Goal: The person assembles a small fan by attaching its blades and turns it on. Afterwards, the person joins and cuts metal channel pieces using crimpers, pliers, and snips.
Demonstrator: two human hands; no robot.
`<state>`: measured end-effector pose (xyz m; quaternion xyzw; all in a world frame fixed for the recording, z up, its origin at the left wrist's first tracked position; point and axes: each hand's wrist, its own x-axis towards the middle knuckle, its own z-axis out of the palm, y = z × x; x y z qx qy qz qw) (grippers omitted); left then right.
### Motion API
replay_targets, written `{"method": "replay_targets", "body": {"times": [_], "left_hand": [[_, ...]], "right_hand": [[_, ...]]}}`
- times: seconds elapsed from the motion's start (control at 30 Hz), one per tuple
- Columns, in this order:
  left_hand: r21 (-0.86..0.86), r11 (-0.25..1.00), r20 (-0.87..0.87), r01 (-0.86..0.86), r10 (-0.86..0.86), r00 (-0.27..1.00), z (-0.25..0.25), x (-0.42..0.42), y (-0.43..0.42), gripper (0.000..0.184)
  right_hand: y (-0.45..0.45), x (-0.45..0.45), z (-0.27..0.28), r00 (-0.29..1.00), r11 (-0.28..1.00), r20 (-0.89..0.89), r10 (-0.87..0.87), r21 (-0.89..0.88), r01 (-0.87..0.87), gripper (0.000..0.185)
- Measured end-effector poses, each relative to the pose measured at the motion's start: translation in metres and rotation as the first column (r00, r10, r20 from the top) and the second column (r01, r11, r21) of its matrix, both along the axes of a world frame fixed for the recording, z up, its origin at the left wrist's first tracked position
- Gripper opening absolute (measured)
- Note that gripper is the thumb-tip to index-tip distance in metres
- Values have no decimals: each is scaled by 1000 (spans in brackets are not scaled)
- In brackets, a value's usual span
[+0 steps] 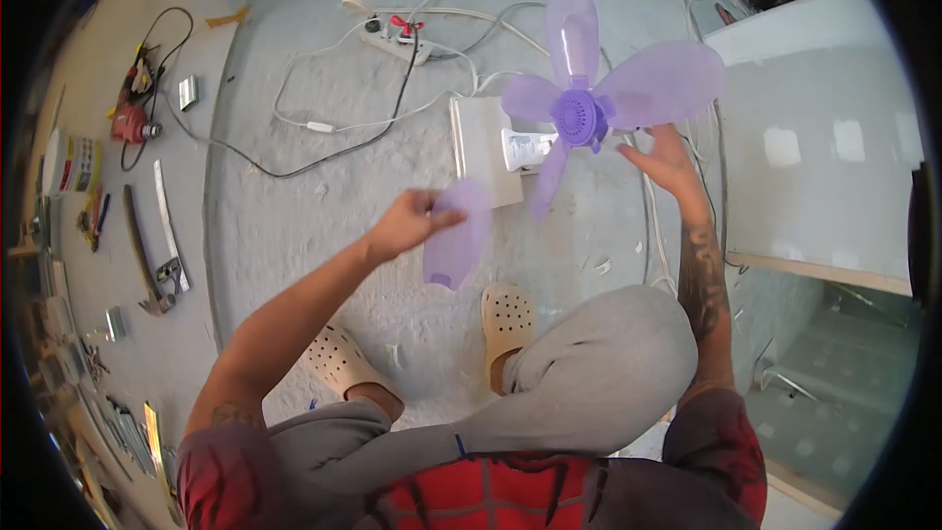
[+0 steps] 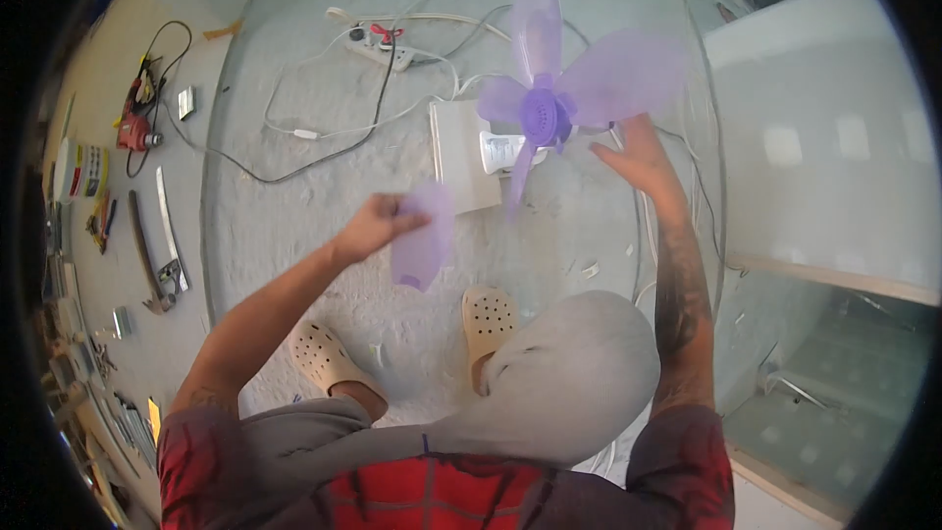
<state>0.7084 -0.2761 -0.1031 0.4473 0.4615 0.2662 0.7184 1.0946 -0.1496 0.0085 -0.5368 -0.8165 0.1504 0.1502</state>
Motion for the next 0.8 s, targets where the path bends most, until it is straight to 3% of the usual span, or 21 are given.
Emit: {"method": "replay_targets", "body": {"times": [0.03, 0.07, 0.1, 0.13, 0.2, 0.27, 0.3, 0.37, 0.4, 0.47, 0.5, 0.53, 0.6, 0.67, 0.73, 0.8], "left_hand": [[-8, 1000, -4, -19, 19, 1000, 22, 0, 7, 39], [-20, 998, 105, -53, 55, 993, 42, 4, 15, 35], [-28, 996, 215, -82, 86, 973, 54, 10, 22, 31], [-22, 995, 215, -92, 95, 972, 57, 20, 25, 31], [-48, 996, 371, -70, 83, 925, 55, 47, 28, 42], [-49, 997, 408, -65, 80, 910, 59, 78, 31, 34], [-115, 991, 524, -74, 124, 842, 61, 88, 34, 34], [-163, 973, 673, -165, 232, 702, 65, 90, 43, 33], [-160, 975, 678, -153, 221, 701, 70, 85, 47, 33], [-337, 769, 721, -543, 582, 377, 79, 75, 50, 31], [-295, 759, 725, -580, 574, 381, 100, 68, 50, 25], [-292, 756, 733, -585, 570, 372, 112, 65, 54, 25], [144, 822, 475, -551, 431, 767, 132, 62, 65, 20], [226, 835, 455, -502, 365, 812, 165, 72, 69, 20], [333, 874, 455, -354, 180, 872, 185, 81, 77, 27], [369, 867, 445, -336, 152, 883, 192, 83, 82, 26]], "right_hand": [[-6, 9, 8, 997, 996, 4, -74, 49, 73, 58], [-11, 18, 21, 989, 984, 0, -147, 103, 146, 57], [-9, 30, 35, 957, 958, -137, -255, 103, 269, 53], [-6, 31, 54, 895, 917, -269, -357, 85, 391, 49], [-1, 23, 103, 808, 815, -432, -401, 236, 530, 35], [-11, -24, 159, 912, 738, -352, -210, 555, 384, 22], [-21, -47, 180, 912, 733, -343, -223, 558, 389, 22], [-35, -79, 209, 997, 766, -82, -10, 640, 60, 16], [-38, -76, 211, 997, 763, -75, -21, 643, 64, 16], [-38, -57, 201, 993, 889, -108, -51, 448, 95, 13], [-39, -45, 188, 970, 947, -224, -95, 281, 158, 12], [-42, -44, 175, 974, 974, -196, -109, 176, 145, 14], [-52, -59, 168, 971, 998, -231, -58, -7, 58, 20], [-62, -95, 160, 956, 997, -292, -9, -79, -14, 24], [-61, -120, 155, 938, 967, -347, -19, -244, -71, 30], [-52, -120, 154, 952, 977, -302, -53, -212, -13, 32]]}}
